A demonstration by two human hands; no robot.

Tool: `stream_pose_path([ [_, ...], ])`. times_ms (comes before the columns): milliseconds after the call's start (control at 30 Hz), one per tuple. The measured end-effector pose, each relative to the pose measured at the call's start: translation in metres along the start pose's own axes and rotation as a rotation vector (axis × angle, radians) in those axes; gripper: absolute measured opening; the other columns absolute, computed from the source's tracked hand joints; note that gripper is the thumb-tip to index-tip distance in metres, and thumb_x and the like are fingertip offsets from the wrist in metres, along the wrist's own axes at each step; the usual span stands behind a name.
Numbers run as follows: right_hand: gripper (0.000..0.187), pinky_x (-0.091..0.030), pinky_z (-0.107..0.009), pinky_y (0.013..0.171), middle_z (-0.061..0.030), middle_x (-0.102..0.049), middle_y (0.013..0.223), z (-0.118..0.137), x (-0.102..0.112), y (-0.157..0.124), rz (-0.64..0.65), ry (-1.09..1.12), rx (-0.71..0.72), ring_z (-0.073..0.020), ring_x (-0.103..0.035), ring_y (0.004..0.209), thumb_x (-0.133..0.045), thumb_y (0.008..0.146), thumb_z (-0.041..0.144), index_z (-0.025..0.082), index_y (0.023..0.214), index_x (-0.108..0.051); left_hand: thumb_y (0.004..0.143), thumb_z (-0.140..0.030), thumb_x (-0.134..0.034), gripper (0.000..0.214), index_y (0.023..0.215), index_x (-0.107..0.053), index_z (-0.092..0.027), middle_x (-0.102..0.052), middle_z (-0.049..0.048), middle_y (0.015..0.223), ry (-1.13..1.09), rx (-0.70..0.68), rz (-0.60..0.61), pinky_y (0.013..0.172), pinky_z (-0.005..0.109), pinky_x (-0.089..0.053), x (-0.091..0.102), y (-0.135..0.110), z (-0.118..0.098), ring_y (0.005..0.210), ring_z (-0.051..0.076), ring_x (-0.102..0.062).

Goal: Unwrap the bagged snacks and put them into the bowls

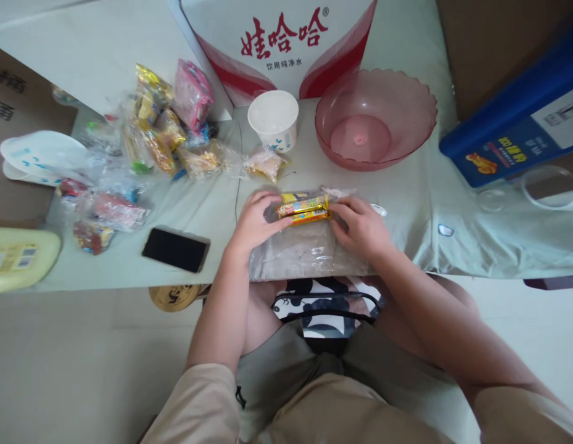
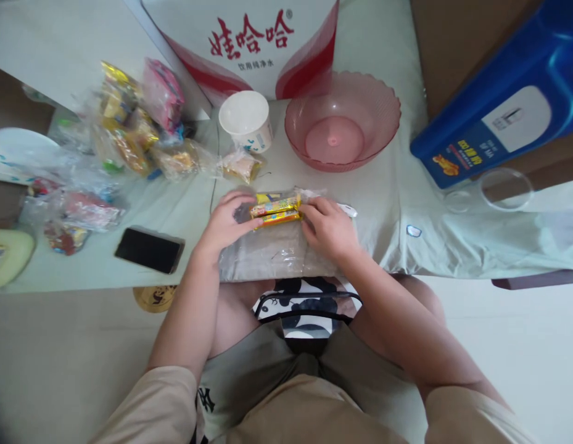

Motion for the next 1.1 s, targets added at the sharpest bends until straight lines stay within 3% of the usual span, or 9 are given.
stream_pose_path([
  [67, 0.037, -0.052, -0.049, 0.103, -0.0159, -0.067, 0.133, 0.008, -0.006, 0.004, 0.016, 0.004, 0.065, -0.0314, -0.064, 0.121, -0.055, 0.091, 0.023, 0.02, 0.125, -0.069, 0.077, -0.039, -0.077, 0.019, 0.085, -0.073, -0.022, -0.073, 0.0075, 0.105, -0.013, 0.018, 0.013, 0.096, 0.04, -0.05, -0.005, 0.0, 0.002, 0.1, 0.025, -0.067],
  [133, 0.045, -0.048, -0.052, 0.11, -0.0151, -0.06, 0.146, 0.017, -0.014, 0.005, 0.053, 0.022, 0.132, -0.0326, -0.057, 0.133, -0.057, 0.089, 0.022, 0.02, 0.134, -0.063, 0.086, -0.041, -0.066, 0.02, 0.082, -0.071, -0.022, -0.074, 0.0059, 0.093, -0.081, 0.07, -0.002, 0.086, 0.036, -0.052, -0.009, -0.001, 0.005, 0.086, 0.021, -0.066],
  [333, 0.057, -0.036, -0.054, 0.119, -0.0148, -0.055, 0.153, 0.026, -0.026, 0.005, 0.085, -0.037, 0.126, -0.0356, -0.044, 0.146, -0.058, 0.087, 0.023, 0.015, 0.143, -0.056, 0.084, -0.047, -0.069, 0.025, 0.08, -0.064, -0.022, -0.074, 0.0027, 0.092, -0.429, 0.21, 0.021, 0.08, 0.031, -0.052, -0.023, -0.006, 0.005, 0.085, 0.02, -0.068],
  [467, 0.053, -0.037, -0.051, 0.115, -0.0113, -0.061, 0.148, 0.028, -0.024, 0.005, 0.065, -0.086, 0.097, -0.0351, -0.048, 0.142, -0.06, 0.087, 0.025, 0.02, 0.14, -0.059, 0.081, -0.043, -0.07, 0.023, 0.079, -0.061, -0.023, -0.069, -0.0007, 0.076, -0.656, 0.31, 0.018, 0.078, 0.03, -0.052, -0.03, -0.009, 0.006, 0.08, 0.018, -0.068],
  [567, 0.052, -0.04, -0.049, 0.108, -0.0127, -0.066, 0.137, 0.029, -0.02, 0.005, 0.044, -0.12, 0.093, -0.0351, -0.054, 0.132, -0.062, 0.086, 0.027, 0.02, 0.137, -0.062, 0.08, -0.044, -0.069, 0.024, 0.08, -0.06, -0.022, -0.069, 0.0006, 0.077, -0.746, 0.372, 0.03, 0.07, 0.029, -0.052, -0.032, -0.01, 0.007, 0.077, 0.018, -0.067],
  [767, 0.038, -0.04, -0.045, 0.094, -0.0125, -0.07, 0.113, 0.025, -0.021, 0.005, 0.033, -0.188, 0.06, -0.0321, -0.06, 0.107, -0.063, 0.086, 0.031, 0.02, 0.122, -0.069, 0.08, -0.048, -0.071, 0.035, 0.1, -0.07, -0.02, -0.073, 0.0065, 0.101, -0.426, 0.424, 0.14, 0.055, 0.021, -0.044, -0.027, -0.018, 0.011, 0.082, 0.017, -0.064],
  [900, 0.038, -0.038, -0.045, 0.094, -0.0119, -0.07, 0.116, 0.022, -0.021, 0.005, 0.04, -0.158, 0.063, -0.0318, -0.059, 0.108, -0.063, 0.085, 0.031, 0.02, 0.121, -0.068, 0.077, -0.039, -0.077, 0.038, 0.109, -0.073, -0.019, -0.072, 0.0064, 0.1, -0.443, 0.402, 0.278, 0.056, 0.021, -0.044, -0.037, -0.024, 0.005, 0.073, 0.014, -0.059],
  [1000, 0.038, -0.038, -0.045, 0.095, -0.0112, -0.071, 0.117, 0.021, -0.021, 0.005, 0.04, -0.127, 0.068, -0.0322, -0.059, 0.109, -0.062, 0.084, 0.03, 0.021, 0.121, -0.067, 0.078, -0.035, -0.076, 0.026, 0.097, -0.073, -0.019, -0.071, 0.004, 0.096, -0.537, 0.436, 0.196, 0.048, 0.019, -0.035, -0.036, -0.024, 0.003, 0.062, 0.009, -0.051],
  [1100, 0.038, -0.039, -0.045, 0.095, -0.0108, -0.072, 0.116, 0.023, -0.021, 0.005, 0.036, -0.112, 0.067, -0.0325, -0.06, 0.108, -0.062, 0.082, 0.029, 0.022, 0.119, -0.067, 0.076, -0.03, -0.077, 0.018, 0.087, -0.07, -0.017, -0.071, 0.0038, 0.092, -0.68, 0.576, 0.089, 0.044, 0.018, -0.029, -0.033, -0.026, 0.006, 0.058, 0.007, -0.051],
])
Point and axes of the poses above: each hand's wrist, its own y-axis towards the middle knuckle, its own x-axis out of the back of the hand, z = x × y, the point moved 8 cm from there along y, towards the middle knuckle
